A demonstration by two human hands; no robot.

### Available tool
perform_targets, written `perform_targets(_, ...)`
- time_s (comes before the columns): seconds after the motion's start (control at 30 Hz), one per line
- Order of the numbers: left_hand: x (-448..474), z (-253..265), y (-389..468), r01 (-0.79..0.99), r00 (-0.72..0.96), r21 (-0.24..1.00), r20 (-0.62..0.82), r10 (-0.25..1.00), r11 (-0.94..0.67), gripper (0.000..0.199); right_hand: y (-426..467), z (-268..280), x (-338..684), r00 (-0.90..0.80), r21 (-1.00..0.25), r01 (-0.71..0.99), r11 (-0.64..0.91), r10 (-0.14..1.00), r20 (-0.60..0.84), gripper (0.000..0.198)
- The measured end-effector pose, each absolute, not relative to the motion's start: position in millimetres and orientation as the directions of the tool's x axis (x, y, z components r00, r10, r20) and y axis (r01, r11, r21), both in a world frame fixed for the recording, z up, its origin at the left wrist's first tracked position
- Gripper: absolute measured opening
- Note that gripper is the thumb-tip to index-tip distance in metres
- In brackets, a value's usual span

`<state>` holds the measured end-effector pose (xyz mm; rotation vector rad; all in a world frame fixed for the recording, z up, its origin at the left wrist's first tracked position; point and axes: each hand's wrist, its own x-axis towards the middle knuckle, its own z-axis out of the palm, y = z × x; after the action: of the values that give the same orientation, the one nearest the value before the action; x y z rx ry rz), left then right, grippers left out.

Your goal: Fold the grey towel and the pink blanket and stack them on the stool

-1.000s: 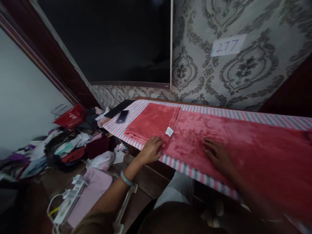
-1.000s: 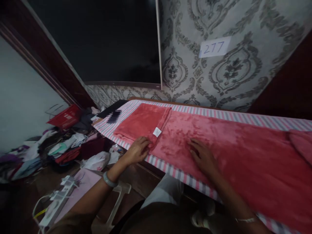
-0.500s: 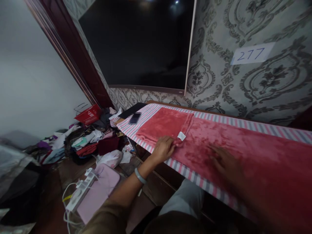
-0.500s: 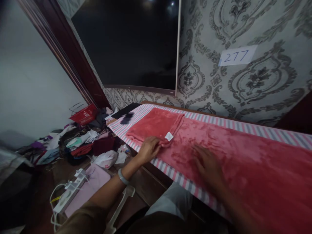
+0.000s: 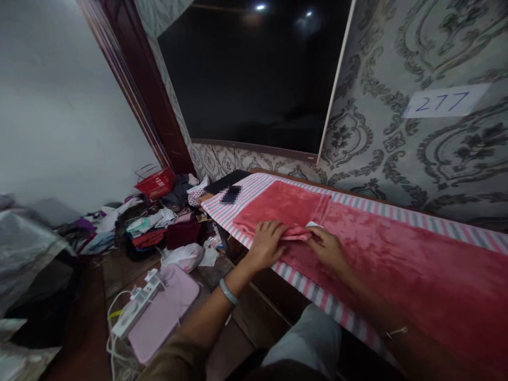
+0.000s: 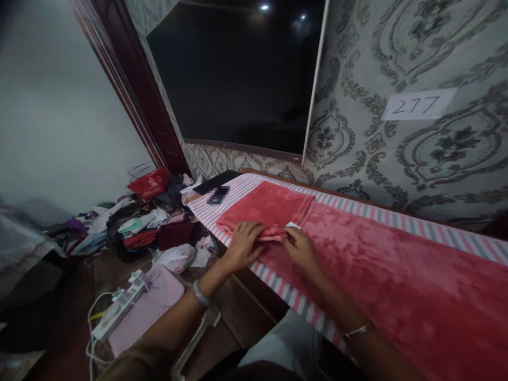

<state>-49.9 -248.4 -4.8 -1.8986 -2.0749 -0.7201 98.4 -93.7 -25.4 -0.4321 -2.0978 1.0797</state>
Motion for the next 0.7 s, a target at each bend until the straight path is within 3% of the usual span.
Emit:
perform_targets(0.13, -101.9, -9.6, -263.1, 0.910, -0.414, 0.176, 0.422, 0.807, 0.375, 0.059, -93.4, -20.4, 93.1, -0.616, -0.837, -0.095, 0.539, 0.628, 0.475, 0.027)
perform_targets(0.23, -136.2, -11.3, -269.5, 0.830, -0.558, 0.280, 0.380, 0.738, 0.483, 0.059, -92.1, -15.2, 89.1, -0.593, -0.841, -0.110, 0.530, 0.644, 0.483, 0.028)
perform_targets(0.37, -166.5, -12.8, -275.4, 0.764, -0.638, 0.428, 0.388, 0.666, 0.482, 0.055, -91.4, -19.2, 95.9, -0.577, -0.811, -0.096, 0.578, 0.631, 0.518, 0.026)
perform_targets(0.7, -192.9, -44.3, -284.5, 0.608, -0.763, 0.698, 0.382, 0.522, 0.377, 0.052, -97.7, -77.4, 118.3, -0.695, -0.669, -0.135, 0.731, 0.411, 0.590, 0.027)
